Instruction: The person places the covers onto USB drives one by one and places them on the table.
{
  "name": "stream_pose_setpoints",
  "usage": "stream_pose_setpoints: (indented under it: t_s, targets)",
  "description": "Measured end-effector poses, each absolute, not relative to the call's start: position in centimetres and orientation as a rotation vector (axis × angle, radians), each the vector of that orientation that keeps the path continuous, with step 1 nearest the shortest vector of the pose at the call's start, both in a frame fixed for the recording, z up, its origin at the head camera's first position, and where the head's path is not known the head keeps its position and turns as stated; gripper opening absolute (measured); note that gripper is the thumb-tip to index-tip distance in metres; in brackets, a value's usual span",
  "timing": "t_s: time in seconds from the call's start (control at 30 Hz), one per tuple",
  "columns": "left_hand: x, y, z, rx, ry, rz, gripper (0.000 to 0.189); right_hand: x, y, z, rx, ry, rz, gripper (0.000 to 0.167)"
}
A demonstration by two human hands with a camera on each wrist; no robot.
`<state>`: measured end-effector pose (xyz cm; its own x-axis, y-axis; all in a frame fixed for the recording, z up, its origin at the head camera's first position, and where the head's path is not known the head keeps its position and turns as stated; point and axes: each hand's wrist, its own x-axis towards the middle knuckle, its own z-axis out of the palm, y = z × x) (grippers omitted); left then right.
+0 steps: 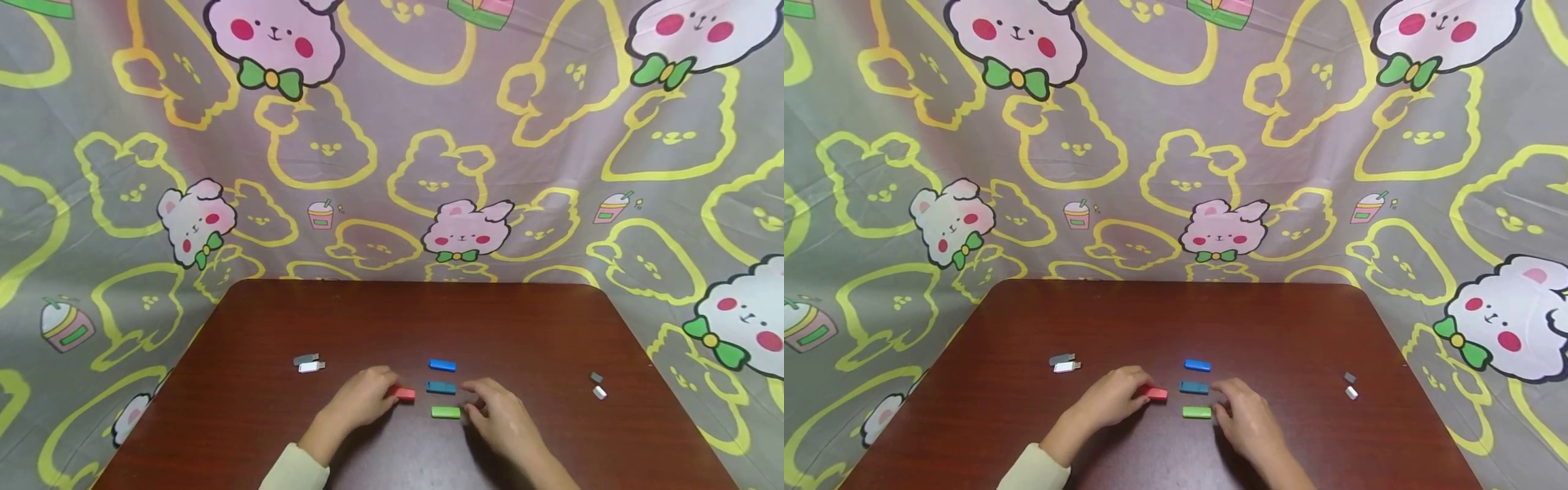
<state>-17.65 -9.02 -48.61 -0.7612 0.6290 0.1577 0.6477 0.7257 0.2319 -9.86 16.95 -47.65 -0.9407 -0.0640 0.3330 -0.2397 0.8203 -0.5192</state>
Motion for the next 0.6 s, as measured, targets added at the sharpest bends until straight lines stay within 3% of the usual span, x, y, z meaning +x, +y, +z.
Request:
stream_pose_setpoints:
  t_s: [0.6]
  targets:
    - [-18.35,-8.94,-48.86,-0.975,-2.947,-0.352,0.013,-9.44,17.82,-47.88,0.197,-2.759,0.751,0.031]
